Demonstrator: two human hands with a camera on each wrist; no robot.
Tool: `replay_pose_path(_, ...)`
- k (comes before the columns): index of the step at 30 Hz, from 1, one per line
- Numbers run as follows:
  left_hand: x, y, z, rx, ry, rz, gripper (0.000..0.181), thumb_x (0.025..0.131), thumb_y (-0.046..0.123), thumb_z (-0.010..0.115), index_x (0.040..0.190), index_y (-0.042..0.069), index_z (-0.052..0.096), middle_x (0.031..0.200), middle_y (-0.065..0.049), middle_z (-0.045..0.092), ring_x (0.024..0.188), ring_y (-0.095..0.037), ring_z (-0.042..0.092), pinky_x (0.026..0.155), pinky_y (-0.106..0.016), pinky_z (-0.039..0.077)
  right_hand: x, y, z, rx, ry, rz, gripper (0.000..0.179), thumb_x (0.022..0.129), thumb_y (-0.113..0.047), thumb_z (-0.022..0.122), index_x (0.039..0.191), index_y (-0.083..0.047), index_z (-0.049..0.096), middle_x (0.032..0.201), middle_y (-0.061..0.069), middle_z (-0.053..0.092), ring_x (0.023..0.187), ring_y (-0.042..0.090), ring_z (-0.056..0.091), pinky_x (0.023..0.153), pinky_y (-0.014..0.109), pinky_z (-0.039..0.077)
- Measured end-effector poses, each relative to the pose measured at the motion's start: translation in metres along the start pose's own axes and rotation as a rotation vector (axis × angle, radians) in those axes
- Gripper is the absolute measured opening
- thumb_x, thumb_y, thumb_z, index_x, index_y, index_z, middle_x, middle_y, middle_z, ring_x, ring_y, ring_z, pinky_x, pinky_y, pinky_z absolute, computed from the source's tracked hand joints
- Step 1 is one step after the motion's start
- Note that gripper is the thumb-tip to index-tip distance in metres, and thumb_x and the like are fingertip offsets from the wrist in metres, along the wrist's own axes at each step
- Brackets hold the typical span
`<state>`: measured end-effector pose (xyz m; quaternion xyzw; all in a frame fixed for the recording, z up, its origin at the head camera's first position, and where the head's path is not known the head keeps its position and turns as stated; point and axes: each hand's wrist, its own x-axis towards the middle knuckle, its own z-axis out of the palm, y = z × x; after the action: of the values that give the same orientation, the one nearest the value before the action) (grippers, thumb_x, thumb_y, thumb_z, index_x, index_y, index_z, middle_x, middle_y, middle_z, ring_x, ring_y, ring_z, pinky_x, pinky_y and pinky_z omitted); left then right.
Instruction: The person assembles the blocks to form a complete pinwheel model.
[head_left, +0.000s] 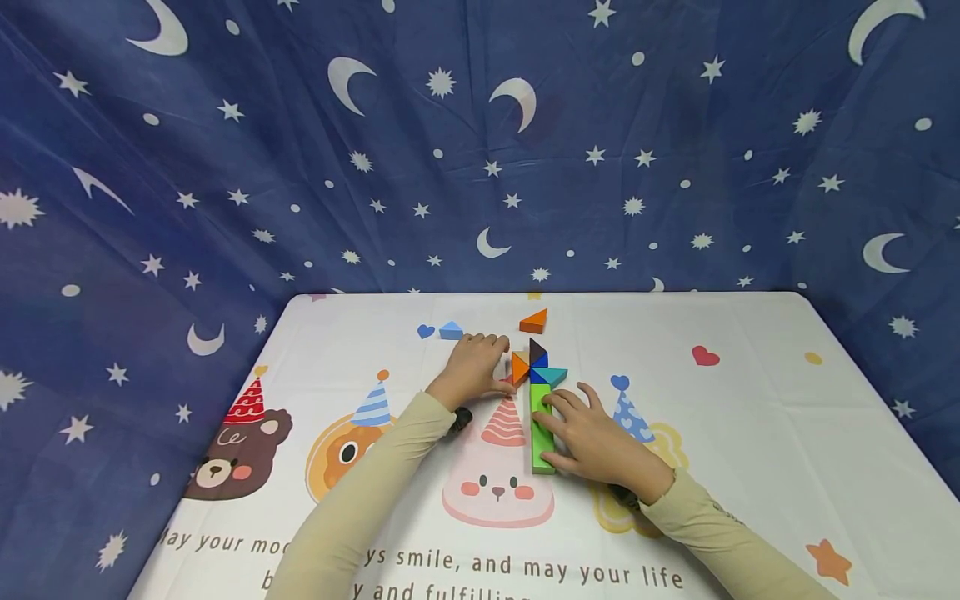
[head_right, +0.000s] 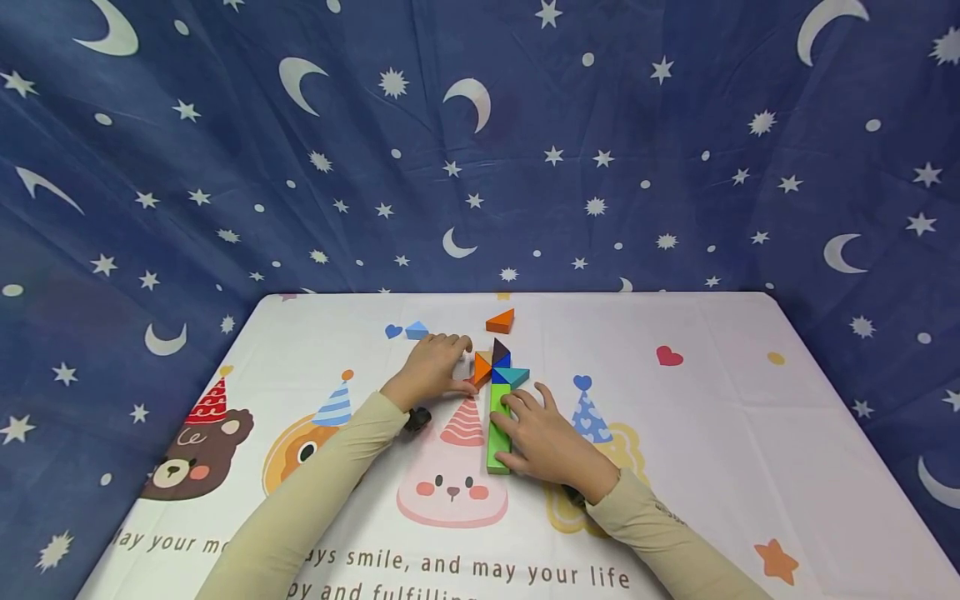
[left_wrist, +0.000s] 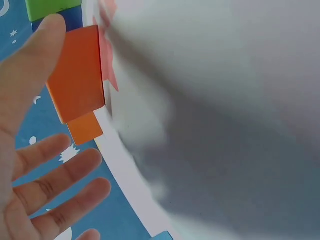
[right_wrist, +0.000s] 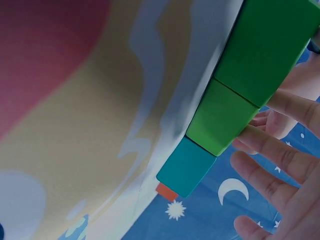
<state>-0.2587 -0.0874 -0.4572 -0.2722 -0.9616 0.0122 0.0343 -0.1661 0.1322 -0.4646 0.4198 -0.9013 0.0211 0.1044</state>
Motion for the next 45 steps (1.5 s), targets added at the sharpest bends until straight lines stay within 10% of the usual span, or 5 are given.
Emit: replay_pose_path(45,-0.0039,-0.0021,-0.0024,-0.112,-0.099,-0.015,0.072,0.078,0.060,0.063,0.130,0.012,0.051,0.121,-0.008,0.059,0.107,-0.025,0.059,0.093,-0.042,0.046,-0.0006,0.0002,-0.0005,-0.006,0.026,-0.014,0.050,0.082,-0.048,0.063,0.120,-0.016,0.060,0.121,0.011,0.057,0.115,0.029,0.051,0.099,0.062,0.033)
